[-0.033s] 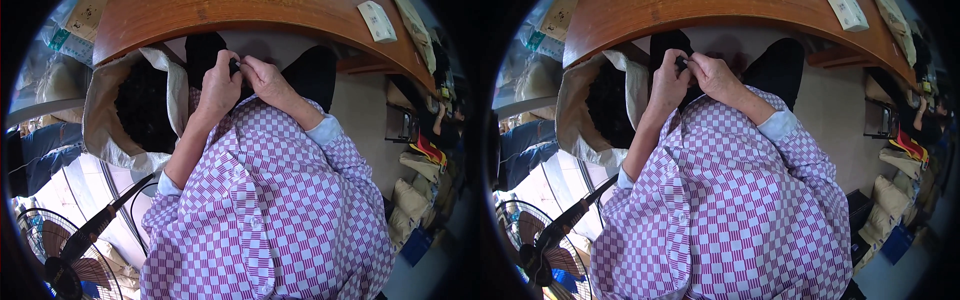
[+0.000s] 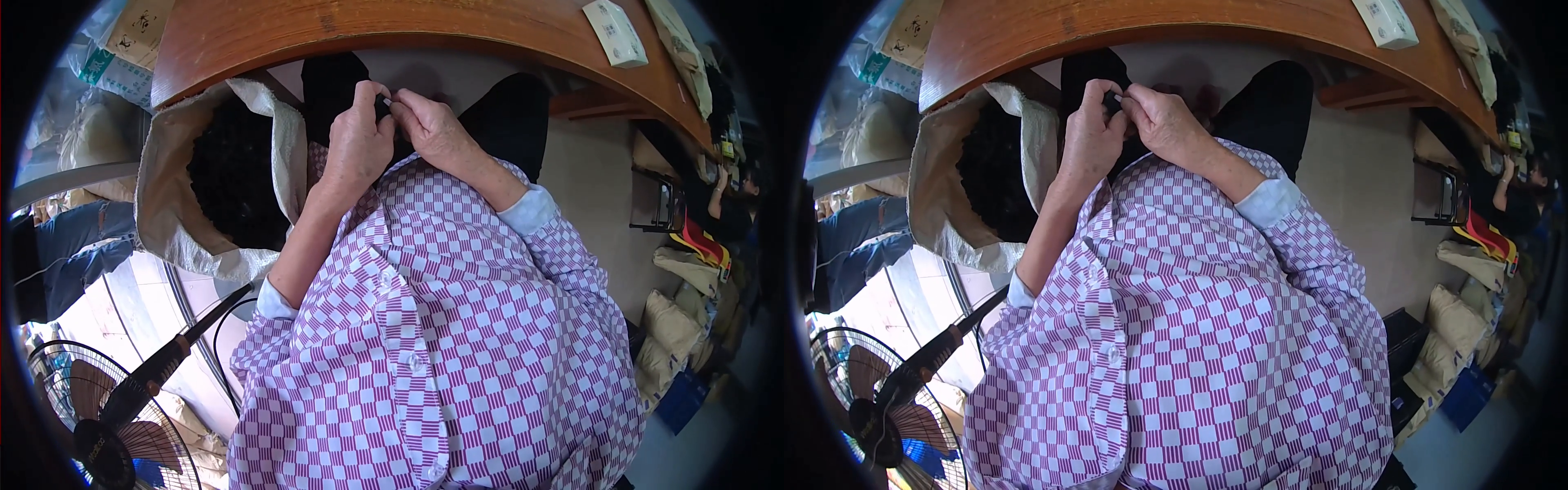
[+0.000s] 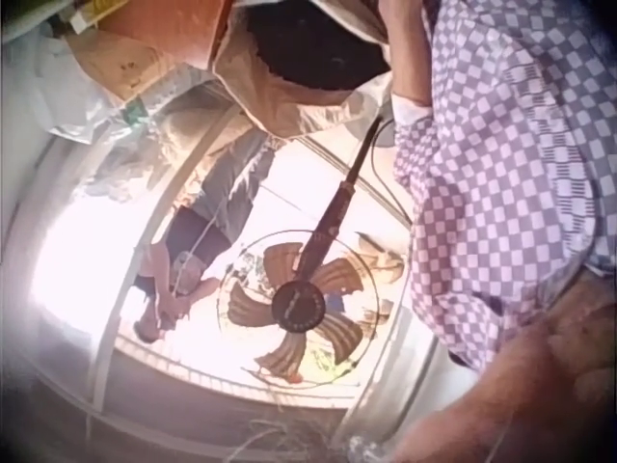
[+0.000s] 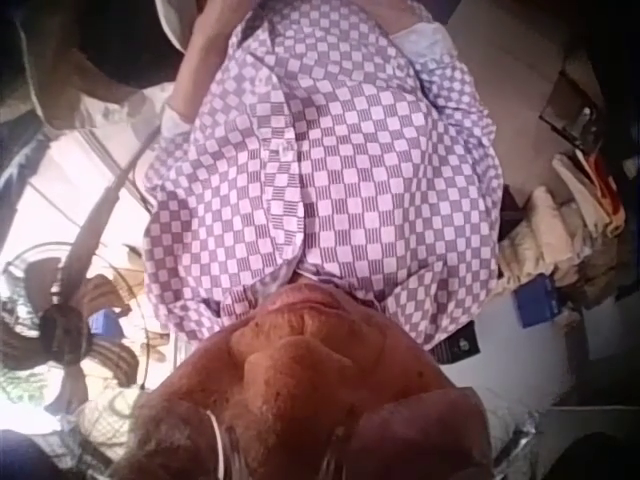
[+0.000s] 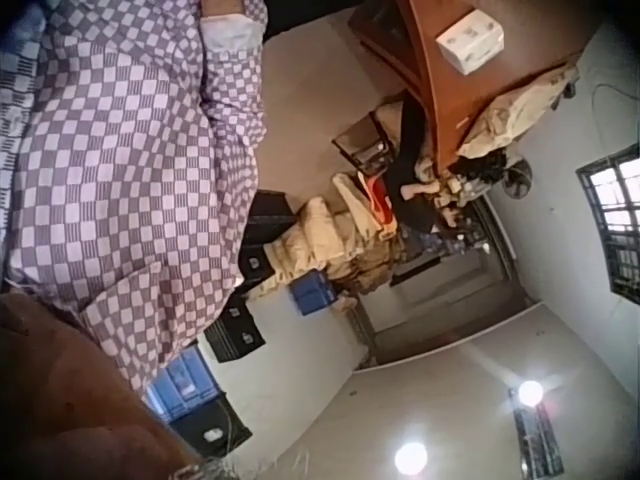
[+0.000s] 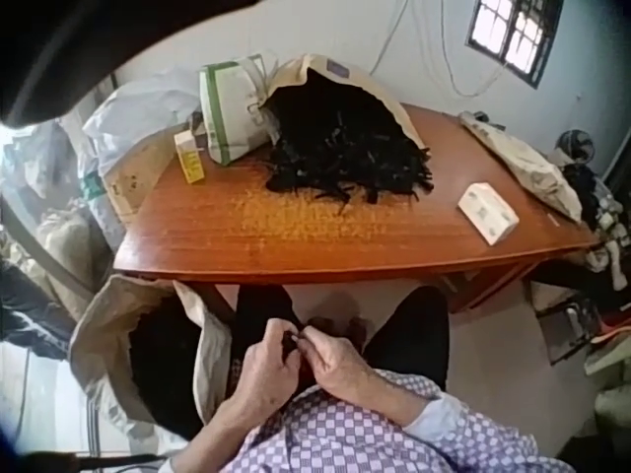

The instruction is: Assembling or inspecting small black plastic components at a workstation.

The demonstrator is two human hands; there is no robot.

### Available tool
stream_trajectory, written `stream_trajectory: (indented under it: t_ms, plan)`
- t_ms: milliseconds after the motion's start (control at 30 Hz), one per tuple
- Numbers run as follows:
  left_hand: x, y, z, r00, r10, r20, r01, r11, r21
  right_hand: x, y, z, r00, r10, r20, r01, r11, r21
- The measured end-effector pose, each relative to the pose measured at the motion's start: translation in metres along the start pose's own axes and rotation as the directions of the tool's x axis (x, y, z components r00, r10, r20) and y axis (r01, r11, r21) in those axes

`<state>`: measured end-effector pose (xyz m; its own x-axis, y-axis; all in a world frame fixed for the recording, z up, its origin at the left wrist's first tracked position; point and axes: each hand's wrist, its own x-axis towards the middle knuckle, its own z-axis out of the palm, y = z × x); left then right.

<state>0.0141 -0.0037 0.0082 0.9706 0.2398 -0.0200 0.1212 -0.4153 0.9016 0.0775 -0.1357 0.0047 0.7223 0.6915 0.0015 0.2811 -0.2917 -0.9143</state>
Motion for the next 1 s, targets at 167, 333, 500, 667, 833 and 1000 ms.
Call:
stream_trajectory:
  t_ms: [167,333,500,667,833,1000]
  plan:
    - [0.002,0.014,0.004,0.996,0.06,-0.064,-0.053,0.993,0.106,-0.001,0.008,0.002,0.99,-0.065,-0.128,0.069,0.997,0.033]
    - [0.008,0.021,0.004,0.993,0.052,-0.108,-0.075,0.971,-0.227,-0.006,0.001,-0.006,0.987,-0.06,-0.149,0.109,0.932,0.345]
    - [0.004,0.029,-0.01,0.988,-0.108,0.112,0.153,0.561,-0.813,-0.012,0.003,-0.019,0.984,0.173,0.033,-0.152,0.746,0.648]
    - [0.004,0.027,-0.008,0.975,-0.134,0.18,0.222,0.473,-0.852,-0.013,0.0,-0.027,0.998,0.065,-0.019,-0.031,0.687,0.726]
    - [-0.002,0.034,-0.01,0.948,-0.08,0.308,0.304,0.509,-0.805,-0.011,0.009,-0.03,0.997,0.051,0.049,-0.07,0.611,0.788]
    - [-0.004,0.023,-0.013,0.855,0.149,0.497,0.399,0.423,-0.813,-0.014,0.003,-0.034,0.967,0.01,0.254,-0.218,0.551,0.806]
